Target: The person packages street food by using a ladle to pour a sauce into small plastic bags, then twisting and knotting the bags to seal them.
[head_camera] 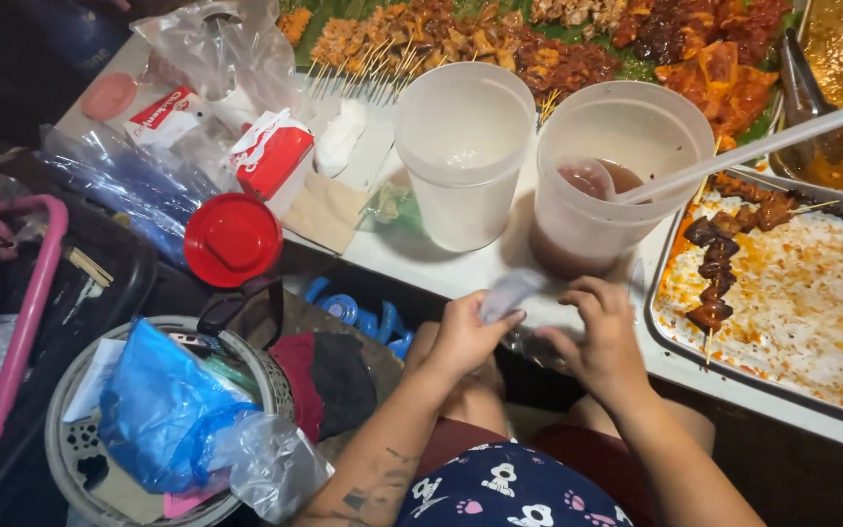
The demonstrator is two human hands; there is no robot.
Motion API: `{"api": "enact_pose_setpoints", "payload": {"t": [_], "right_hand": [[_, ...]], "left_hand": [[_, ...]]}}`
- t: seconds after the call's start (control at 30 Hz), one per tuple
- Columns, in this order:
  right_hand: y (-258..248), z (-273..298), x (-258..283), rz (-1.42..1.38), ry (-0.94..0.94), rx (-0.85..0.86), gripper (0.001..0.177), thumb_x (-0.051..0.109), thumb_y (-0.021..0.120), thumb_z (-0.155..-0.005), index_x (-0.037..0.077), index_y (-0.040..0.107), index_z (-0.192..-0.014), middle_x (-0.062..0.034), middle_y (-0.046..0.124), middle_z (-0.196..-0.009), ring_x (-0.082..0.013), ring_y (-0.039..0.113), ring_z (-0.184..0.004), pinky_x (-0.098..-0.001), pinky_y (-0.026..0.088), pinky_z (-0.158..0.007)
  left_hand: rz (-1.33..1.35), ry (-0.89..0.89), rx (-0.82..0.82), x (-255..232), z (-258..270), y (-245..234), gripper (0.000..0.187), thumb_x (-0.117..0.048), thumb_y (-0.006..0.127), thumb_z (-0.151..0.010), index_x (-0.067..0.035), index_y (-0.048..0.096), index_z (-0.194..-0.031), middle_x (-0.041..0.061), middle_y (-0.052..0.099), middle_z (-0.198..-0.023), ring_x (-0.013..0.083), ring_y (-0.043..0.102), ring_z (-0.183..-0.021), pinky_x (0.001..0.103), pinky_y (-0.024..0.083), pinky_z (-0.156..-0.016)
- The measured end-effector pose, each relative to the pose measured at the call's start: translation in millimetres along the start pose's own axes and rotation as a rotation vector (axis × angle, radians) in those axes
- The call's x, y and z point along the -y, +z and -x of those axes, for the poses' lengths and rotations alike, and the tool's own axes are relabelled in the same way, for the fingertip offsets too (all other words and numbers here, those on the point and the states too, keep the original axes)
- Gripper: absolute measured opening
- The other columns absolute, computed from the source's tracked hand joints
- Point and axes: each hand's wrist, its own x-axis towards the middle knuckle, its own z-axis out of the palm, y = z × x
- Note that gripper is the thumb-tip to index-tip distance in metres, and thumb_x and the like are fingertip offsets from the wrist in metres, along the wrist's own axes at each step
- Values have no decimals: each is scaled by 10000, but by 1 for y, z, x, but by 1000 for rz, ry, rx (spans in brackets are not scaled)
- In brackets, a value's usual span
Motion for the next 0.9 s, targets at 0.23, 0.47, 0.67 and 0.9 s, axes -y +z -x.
{"api": "enact_pose_setpoints", "payload": {"t": [0.23,0.47,0.67,0.9], "right_hand": [[4,-3,27,-385,139,-198,108,105,896,-752,137,799,-788,-8,722,-697,-157,640,-583,-255,514,-590],[13,20,10,-470,238,-34,119,5,747,-832,91,807,-889,-98,759,-905,-253,718,-865,-373,553,-828],[22,33,-8,-1418,650,348,156,199,498,-1046,64,557,-997,7,450,-640,-106,395,-520,-266,299,-524],[1,10,14,-390,150,-256,144,37,680,-904,102,688,-1032,-79,623,-1251,-229,541,-1129,-310,454,-918]], "left_hand": [[1078,-263,37,-41,36,28,255,7,748,-902,-1,621,-1123,122,698,-868,253,726,-790,446,635,-730],[991,120,9,-47,38,16,655,172,689,-761,-53,414,-1312,50,512,-888,157,599,-827,266,541,-752],[1297,0,577,-16,28,2,545,23,545,-924,80,416,-1450,194,550,-704,287,543,-637,383,512,-639],[1338,-64,457,-41,40,12,488,-38,534,-999,9,510,-1484,286,667,-1317,347,756,-937,455,612,-870]]}}
